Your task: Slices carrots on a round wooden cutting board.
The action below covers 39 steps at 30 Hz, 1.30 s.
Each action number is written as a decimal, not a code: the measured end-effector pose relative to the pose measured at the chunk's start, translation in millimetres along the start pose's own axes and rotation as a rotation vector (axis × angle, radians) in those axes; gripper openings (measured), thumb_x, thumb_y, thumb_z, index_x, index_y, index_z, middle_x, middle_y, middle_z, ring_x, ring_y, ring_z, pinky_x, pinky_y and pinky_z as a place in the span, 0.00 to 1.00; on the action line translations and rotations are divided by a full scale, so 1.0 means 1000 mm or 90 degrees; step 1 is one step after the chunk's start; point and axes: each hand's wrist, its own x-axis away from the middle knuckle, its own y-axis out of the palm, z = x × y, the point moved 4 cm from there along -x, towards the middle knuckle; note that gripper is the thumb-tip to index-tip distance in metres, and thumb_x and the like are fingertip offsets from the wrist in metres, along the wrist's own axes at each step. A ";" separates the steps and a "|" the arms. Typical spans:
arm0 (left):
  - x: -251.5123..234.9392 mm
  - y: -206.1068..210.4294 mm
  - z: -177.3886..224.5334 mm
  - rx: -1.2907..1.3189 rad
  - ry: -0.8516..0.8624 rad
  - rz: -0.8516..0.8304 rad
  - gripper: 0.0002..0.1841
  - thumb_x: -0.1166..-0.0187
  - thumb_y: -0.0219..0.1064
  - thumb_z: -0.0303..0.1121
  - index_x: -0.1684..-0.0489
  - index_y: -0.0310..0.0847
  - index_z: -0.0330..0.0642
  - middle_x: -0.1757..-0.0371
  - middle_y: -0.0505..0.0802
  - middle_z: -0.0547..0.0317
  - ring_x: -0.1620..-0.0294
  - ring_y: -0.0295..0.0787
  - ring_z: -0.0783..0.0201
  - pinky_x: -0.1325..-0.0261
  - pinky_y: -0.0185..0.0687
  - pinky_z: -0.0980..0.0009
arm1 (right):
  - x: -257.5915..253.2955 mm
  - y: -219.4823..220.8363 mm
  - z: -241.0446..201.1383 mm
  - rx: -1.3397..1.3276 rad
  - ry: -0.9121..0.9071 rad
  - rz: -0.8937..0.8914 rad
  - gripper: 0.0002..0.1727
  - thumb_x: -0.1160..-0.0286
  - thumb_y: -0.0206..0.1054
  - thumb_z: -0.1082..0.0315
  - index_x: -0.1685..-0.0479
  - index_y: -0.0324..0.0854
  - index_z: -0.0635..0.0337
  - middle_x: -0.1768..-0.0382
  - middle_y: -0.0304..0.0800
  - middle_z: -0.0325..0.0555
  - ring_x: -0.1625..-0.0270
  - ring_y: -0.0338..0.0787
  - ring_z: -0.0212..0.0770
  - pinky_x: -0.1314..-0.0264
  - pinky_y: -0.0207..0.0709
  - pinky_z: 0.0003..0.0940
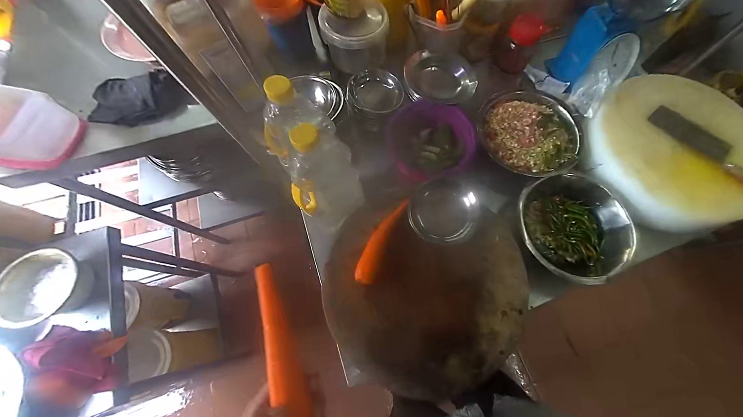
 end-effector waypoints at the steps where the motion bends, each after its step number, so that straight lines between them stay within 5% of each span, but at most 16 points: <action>1: 0.006 -0.001 0.004 -0.039 0.017 0.016 0.27 0.34 0.77 0.47 0.36 0.82 0.48 0.48 0.91 0.50 0.59 0.91 0.57 0.61 0.89 0.62 | 0.003 -0.012 0.004 -0.013 0.046 0.063 0.15 0.11 0.61 0.62 0.44 0.90 0.60 0.59 0.95 0.56 0.55 0.96 0.52 0.49 0.90 0.53; 3: 0.019 0.005 0.010 -0.142 0.037 0.075 0.24 0.33 0.77 0.47 0.41 0.82 0.46 0.56 0.90 0.53 0.67 0.88 0.61 0.69 0.86 0.66 | 0.006 -0.038 0.018 -0.080 0.184 0.161 0.20 0.13 0.62 0.56 0.53 0.87 0.67 0.68 0.90 0.55 0.65 0.91 0.49 0.60 0.86 0.51; 6: 0.027 0.036 -0.004 -0.319 0.015 0.168 0.26 0.36 0.82 0.51 0.47 0.85 0.44 0.69 0.90 0.57 0.77 0.83 0.65 0.74 0.82 0.69 | 0.001 -0.064 0.059 -0.281 0.341 0.140 0.21 0.12 0.60 0.50 0.45 0.83 0.62 0.76 0.83 0.47 0.78 0.84 0.43 0.74 0.83 0.45; 9: 0.024 0.084 -0.039 -0.429 -0.047 0.161 0.34 0.38 0.84 0.46 0.32 0.82 0.40 0.63 0.93 0.51 0.69 0.91 0.58 0.64 0.91 0.61 | -0.002 -0.066 0.101 -0.428 0.424 0.065 0.20 0.12 0.60 0.47 0.44 0.80 0.56 0.76 0.82 0.44 0.81 0.83 0.41 0.77 0.83 0.39; 12: 0.011 0.121 -0.078 -0.434 -0.038 0.101 0.29 0.31 0.80 0.43 0.35 0.81 0.35 0.56 0.96 0.43 0.64 0.95 0.49 0.59 0.94 0.56 | -0.005 -0.063 0.130 -0.497 0.398 0.039 0.20 0.14 0.62 0.47 0.50 0.80 0.57 0.77 0.83 0.45 0.82 0.83 0.41 0.78 0.83 0.38; 14: -0.001 0.127 -0.100 -0.445 -0.043 0.055 0.25 0.29 0.78 0.43 0.39 0.85 0.38 0.55 0.95 0.46 0.65 0.93 0.53 0.61 0.92 0.60 | -0.006 -0.063 0.137 -0.505 0.369 0.039 0.20 0.15 0.63 0.47 0.52 0.81 0.56 0.76 0.83 0.46 0.82 0.83 0.41 0.79 0.83 0.39; 17: -0.026 0.125 -0.117 -0.599 -0.084 0.003 0.16 0.34 0.76 0.42 0.51 0.89 0.47 0.59 0.93 0.61 0.66 0.88 0.66 0.64 0.86 0.65 | -0.003 -0.075 0.130 -0.374 0.338 0.074 0.22 0.15 0.61 0.45 0.47 0.84 0.55 0.75 0.85 0.46 0.78 0.85 0.44 0.74 0.83 0.45; 19: -0.049 0.131 -0.122 -0.729 -0.098 -0.041 0.19 0.31 0.77 0.47 0.45 0.91 0.51 0.55 0.96 0.64 0.61 0.92 0.69 0.57 0.91 0.64 | 0.001 -0.091 0.119 -0.215 0.325 0.096 0.23 0.13 0.58 0.44 0.45 0.85 0.54 0.71 0.86 0.48 0.70 0.87 0.46 0.64 0.83 0.52; 21: -0.069 0.138 -0.119 -0.876 -0.095 -0.058 0.25 0.29 0.76 0.53 0.32 0.88 0.59 0.48 0.97 0.65 0.54 0.95 0.69 0.47 0.93 0.61 | -0.001 -0.103 0.106 -0.054 0.280 0.111 0.23 0.10 0.53 0.46 0.47 0.85 0.54 0.69 0.88 0.49 0.66 0.89 0.48 0.60 0.85 0.53; 23: -0.085 0.135 -0.114 -1.023 -0.009 -0.031 0.24 0.29 0.73 0.58 0.38 0.91 0.59 0.46 0.96 0.65 0.45 0.93 0.66 0.41 0.90 0.55 | -0.007 -0.107 0.095 0.115 0.184 0.186 0.19 0.11 0.56 0.52 0.53 0.87 0.54 0.70 0.89 0.47 0.68 0.92 0.45 0.66 0.88 0.46; 25: -0.099 0.127 -0.109 -1.153 0.090 0.029 0.24 0.30 0.67 0.66 0.48 0.95 0.63 0.39 0.93 0.69 0.33 0.86 0.59 0.39 0.86 0.46 | -0.014 -0.106 0.085 0.218 0.140 0.204 0.15 0.13 0.59 0.56 0.48 0.88 0.54 0.65 0.91 0.48 0.66 0.94 0.44 0.65 0.90 0.43; 28: -0.110 0.130 -0.108 -1.271 0.267 0.149 0.25 0.21 0.56 0.64 0.48 0.95 0.62 0.39 0.93 0.64 0.35 0.88 0.49 0.44 0.85 0.41 | -0.020 -0.105 0.072 0.282 0.148 0.148 0.15 0.13 0.59 0.58 0.42 0.86 0.53 0.61 0.91 0.50 0.64 0.95 0.47 0.64 0.91 0.44; 30: -0.116 0.137 -0.114 -1.328 0.334 0.205 0.24 0.15 0.52 0.58 0.38 0.91 0.60 0.38 0.94 0.61 0.34 0.87 0.47 0.32 0.75 0.35 | -0.020 -0.108 0.064 0.292 0.153 0.100 0.15 0.13 0.58 0.57 0.41 0.86 0.52 0.61 0.91 0.51 0.64 0.95 0.48 0.65 0.90 0.45; 32: -0.121 0.135 -0.122 -1.341 0.392 0.215 0.25 0.17 0.53 0.62 0.42 0.92 0.62 0.44 0.94 0.64 0.35 0.87 0.50 0.27 0.65 0.32 | -0.017 -0.109 0.056 0.247 0.160 0.063 0.16 0.12 0.57 0.58 0.42 0.86 0.55 0.60 0.92 0.53 0.61 0.95 0.50 0.61 0.91 0.47; 35: -0.122 0.131 -0.129 -1.322 0.456 0.176 0.22 0.19 0.56 0.64 0.51 0.93 0.66 0.50 0.94 0.68 0.40 0.87 0.54 0.26 0.63 0.34 | -0.006 -0.112 0.048 0.177 0.174 0.066 0.17 0.12 0.57 0.59 0.49 0.88 0.59 0.63 0.93 0.55 0.62 0.96 0.51 0.61 0.90 0.48; 39: -0.114 0.134 -0.141 -1.342 0.488 0.185 0.24 0.18 0.54 0.65 0.43 0.91 0.66 0.47 0.93 0.66 0.33 0.85 0.52 0.21 0.47 0.22 | -0.004 -0.111 0.058 0.220 0.181 0.086 0.19 0.10 0.55 0.53 0.54 0.88 0.55 0.69 0.91 0.49 0.68 0.94 0.47 0.69 0.87 0.46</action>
